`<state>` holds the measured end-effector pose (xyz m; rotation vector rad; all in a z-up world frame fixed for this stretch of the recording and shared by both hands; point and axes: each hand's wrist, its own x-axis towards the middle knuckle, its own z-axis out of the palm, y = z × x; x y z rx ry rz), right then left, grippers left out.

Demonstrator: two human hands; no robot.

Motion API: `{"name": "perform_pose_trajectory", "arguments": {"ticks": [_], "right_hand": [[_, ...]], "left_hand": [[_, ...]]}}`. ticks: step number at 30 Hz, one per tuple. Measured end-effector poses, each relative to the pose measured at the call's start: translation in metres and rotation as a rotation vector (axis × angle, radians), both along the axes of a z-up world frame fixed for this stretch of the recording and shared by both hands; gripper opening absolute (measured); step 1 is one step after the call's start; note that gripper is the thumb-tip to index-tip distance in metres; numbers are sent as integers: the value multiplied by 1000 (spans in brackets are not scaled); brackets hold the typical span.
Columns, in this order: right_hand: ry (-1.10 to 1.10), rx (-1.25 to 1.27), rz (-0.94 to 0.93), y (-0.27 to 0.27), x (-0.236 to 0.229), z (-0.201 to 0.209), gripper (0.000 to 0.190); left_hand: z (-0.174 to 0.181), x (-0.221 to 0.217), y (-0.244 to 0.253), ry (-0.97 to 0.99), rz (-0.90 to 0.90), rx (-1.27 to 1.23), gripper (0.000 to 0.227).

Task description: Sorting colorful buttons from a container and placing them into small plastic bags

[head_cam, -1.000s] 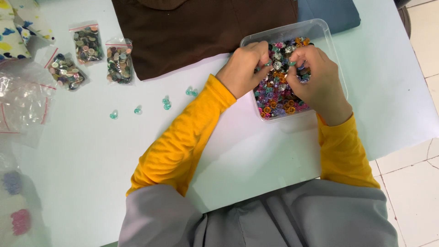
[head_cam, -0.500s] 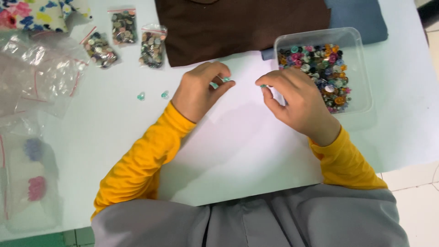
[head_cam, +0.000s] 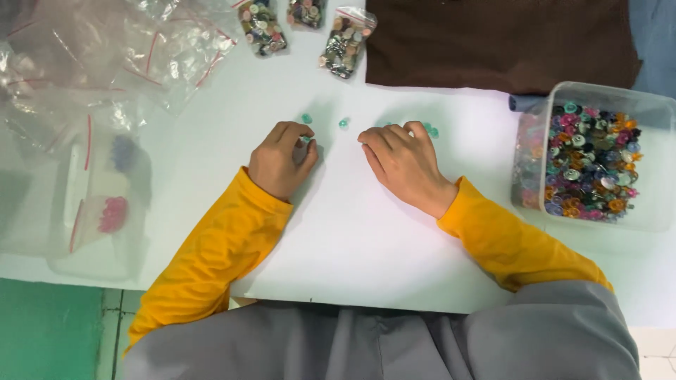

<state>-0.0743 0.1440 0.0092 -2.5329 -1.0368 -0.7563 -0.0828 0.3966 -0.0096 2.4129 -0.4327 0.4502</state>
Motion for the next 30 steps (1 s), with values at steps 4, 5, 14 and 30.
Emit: {"name": "perform_pose_trajectory", "arguments": {"ticks": [4, 5, 14, 30], "right_hand": [[-74, -55, -40, 22, 5, -3, 5], [-89, -55, -53, 25, 7, -6, 6], [-97, -59, -115, 34, 20, -17, 23], [-64, -66, -123, 35, 32, -16, 14]], "left_hand": [[-1, 4, -2, -80, 33, 122, 16], [-10, 7, 0, -93, 22, 144, 17], [-17, 15, 7, -10, -15, 87, 34], [-36, 36, 10, 44, -59, 26, 25]]}}
